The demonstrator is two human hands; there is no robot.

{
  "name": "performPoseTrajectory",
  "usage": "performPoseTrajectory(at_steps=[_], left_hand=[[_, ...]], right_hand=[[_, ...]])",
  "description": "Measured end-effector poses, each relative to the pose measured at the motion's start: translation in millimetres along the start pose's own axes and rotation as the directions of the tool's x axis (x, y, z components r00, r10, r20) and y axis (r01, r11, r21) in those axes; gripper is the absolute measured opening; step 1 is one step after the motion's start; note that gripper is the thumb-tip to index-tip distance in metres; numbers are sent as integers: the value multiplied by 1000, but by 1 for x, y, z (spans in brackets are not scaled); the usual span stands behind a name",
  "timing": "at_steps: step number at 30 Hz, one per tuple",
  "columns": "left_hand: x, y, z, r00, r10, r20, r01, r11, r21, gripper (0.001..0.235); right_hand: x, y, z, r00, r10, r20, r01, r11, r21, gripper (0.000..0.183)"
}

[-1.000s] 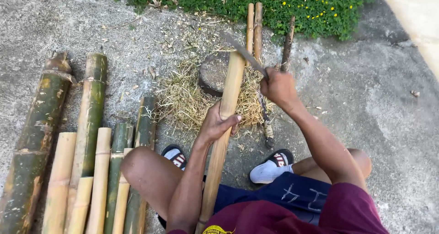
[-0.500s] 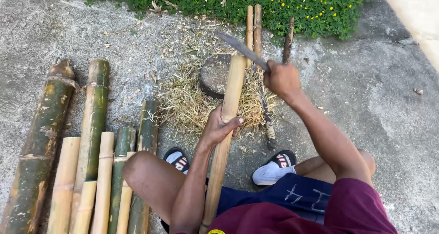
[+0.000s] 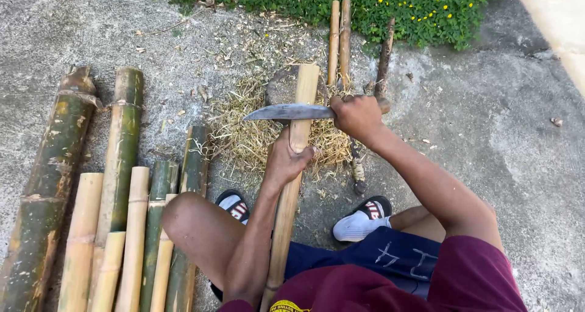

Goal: The recorder is using a knife to clean and prepare bamboo poles.

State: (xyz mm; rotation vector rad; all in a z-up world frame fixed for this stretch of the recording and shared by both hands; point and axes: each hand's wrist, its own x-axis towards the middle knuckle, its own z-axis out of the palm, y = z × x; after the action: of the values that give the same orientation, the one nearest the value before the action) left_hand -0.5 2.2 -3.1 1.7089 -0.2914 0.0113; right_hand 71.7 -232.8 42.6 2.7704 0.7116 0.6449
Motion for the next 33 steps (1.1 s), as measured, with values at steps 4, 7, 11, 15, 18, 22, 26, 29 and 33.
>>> performPoseTrajectory(at_steps=[4, 7, 11, 15, 18, 22, 26, 29, 33], left_hand=[[-8, 15, 3, 985, -152, 82, 156, 986, -50, 58], [-1, 11, 3, 965, -226, 134, 239, 967, -87, 63], [8, -24, 11, 989, -141, 54, 141, 990, 11, 59], [8, -31, 16, 999, 27, 32, -30, 995, 92, 46], [4, -10, 11, 998, -57, 30, 55, 995, 81, 52], [-1, 5, 5, 981, -180, 78, 175, 983, 61, 62], [2, -13, 9, 978, -203, 41, 201, 979, 47, 57], [6, -20, 11, 990, -136, 23, 134, 988, 80, 53], [0, -2, 7, 984, -168, 51, 165, 984, 63, 56]], right_hand=[[28, 45, -3, 910, 316, 267, -323, 946, -16, 13], [16, 58, -8, 901, 368, 229, -372, 928, -27, 14], [-16, -3, -10, 995, 67, 69, -72, 995, 72, 15], [-31, -32, -9, 995, -48, 88, 40, 995, 93, 15], [-20, -5, 10, 1000, -10, 13, 10, 1000, 6, 8], [4, 25, -6, 909, 359, 212, -355, 933, -56, 33], [-23, -4, 3, 982, 109, 157, -120, 991, 63, 19], [-26, -16, 11, 995, 6, 100, -14, 997, 80, 16], [8, 28, 17, 927, 307, 216, -318, 948, 16, 17]])
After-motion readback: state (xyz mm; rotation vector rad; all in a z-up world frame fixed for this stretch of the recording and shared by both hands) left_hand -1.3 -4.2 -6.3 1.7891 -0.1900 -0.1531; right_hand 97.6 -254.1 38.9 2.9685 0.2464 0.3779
